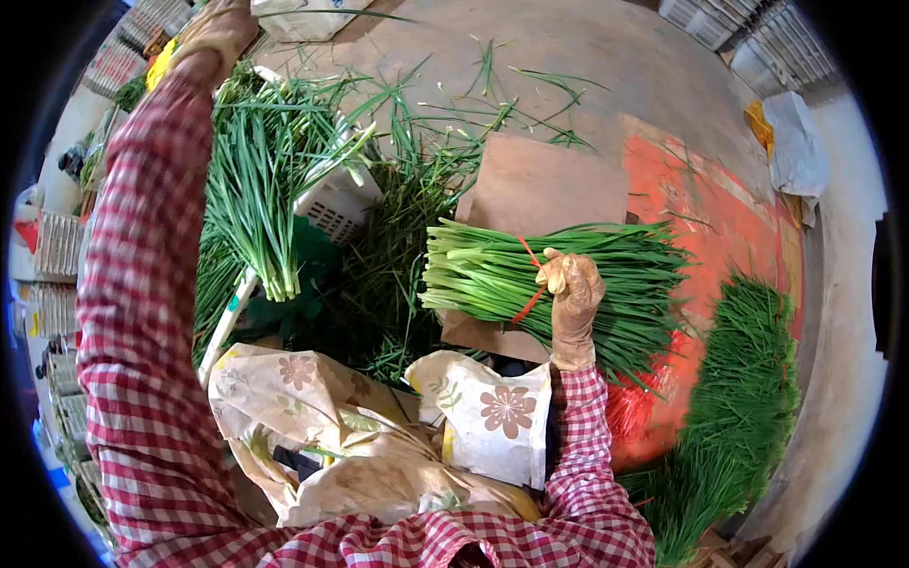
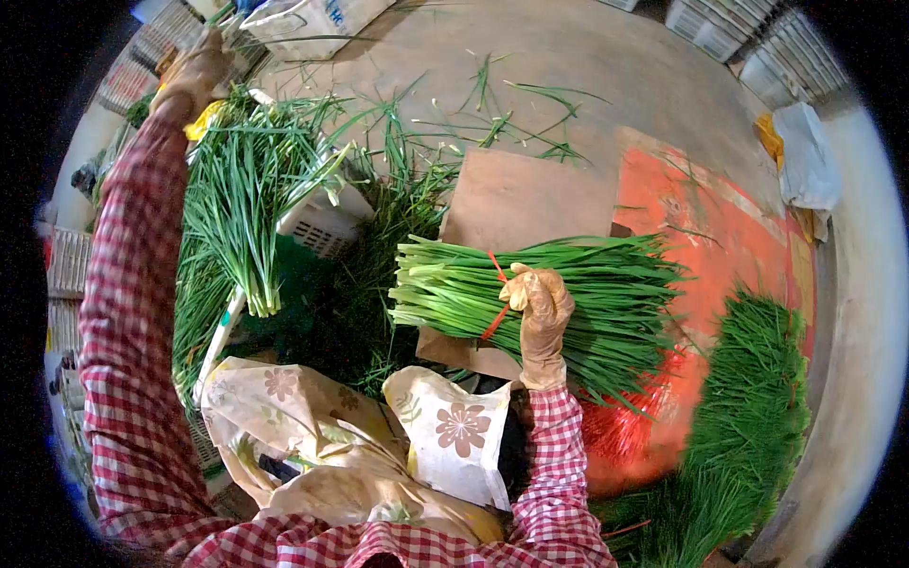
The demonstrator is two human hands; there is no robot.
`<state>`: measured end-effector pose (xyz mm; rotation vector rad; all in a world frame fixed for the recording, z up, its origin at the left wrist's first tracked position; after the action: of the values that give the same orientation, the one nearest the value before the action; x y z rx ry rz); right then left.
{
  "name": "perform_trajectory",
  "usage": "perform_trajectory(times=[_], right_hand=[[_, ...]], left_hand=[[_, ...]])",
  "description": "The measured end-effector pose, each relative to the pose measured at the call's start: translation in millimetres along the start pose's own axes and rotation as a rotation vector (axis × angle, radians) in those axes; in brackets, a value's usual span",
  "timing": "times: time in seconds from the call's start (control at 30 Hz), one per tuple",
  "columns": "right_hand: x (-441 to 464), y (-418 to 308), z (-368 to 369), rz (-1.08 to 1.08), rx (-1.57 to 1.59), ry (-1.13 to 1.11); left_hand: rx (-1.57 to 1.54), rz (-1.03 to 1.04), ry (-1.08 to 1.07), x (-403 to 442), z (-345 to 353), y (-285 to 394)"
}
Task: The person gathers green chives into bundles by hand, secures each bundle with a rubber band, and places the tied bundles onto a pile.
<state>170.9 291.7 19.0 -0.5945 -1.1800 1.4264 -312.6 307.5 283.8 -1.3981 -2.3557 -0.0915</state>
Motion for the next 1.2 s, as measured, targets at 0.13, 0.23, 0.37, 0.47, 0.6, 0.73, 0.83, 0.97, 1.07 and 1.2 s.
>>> perform_trajectory(times=[0.13,0.23,0.37,0.47,0.6,0.73,0.83,0.97,1.07,1.2], right_hand=[[5,-1,1,-0.032,0.032,0.012],[7,-2,-2,-0.047,0.045,0.031],[4,-28,-2,-0.048,-0.112,0.125],[-7,-64,-11,-0.094,-0.086,0.245],[-13,-64,-16,-0.034,-0.061,0.304],[-10,-73,-10,-0.094,-0.262,0.282],[-18,-91,12,-0.214,-0.732,0.270],[-28,-104,30,-0.406,-1.002,0.237],[-24,-107,29,-0.235,-0.825,0.203],[-5,-106,37,-0.099,-0.583,0.222]], left_hand=[[-0.350,0.435,0.129,-141,-32,156],[-0.469,0.742,-0.232,-280,13,286],[-0.191,0.657,-0.515,-321,81,327],[-0.200,0.615,-0.205,-320,108,315],[-0.089,0.667,-0.168,-323,120,315],[-0.175,0.667,-0.449,-307,89,314],[-0.376,0.703,-0.442,-317,67,334],[-0.336,0.774,-0.259,-333,68,373],[-0.590,0.645,-0.185,-324,63,355],[-0.570,0.491,-0.114,-327,64,331]])
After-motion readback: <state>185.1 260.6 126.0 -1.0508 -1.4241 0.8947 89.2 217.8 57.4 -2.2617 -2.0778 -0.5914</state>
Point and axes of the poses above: each hand's wrist, its own x-axis towards the middle knuckle, its own z-axis out of the palm, y = z × x, the point moved 10 cm from there along x, towards the middle knuckle, and after that the axes turned 3 degrees about -z, right-handed, at the moved point
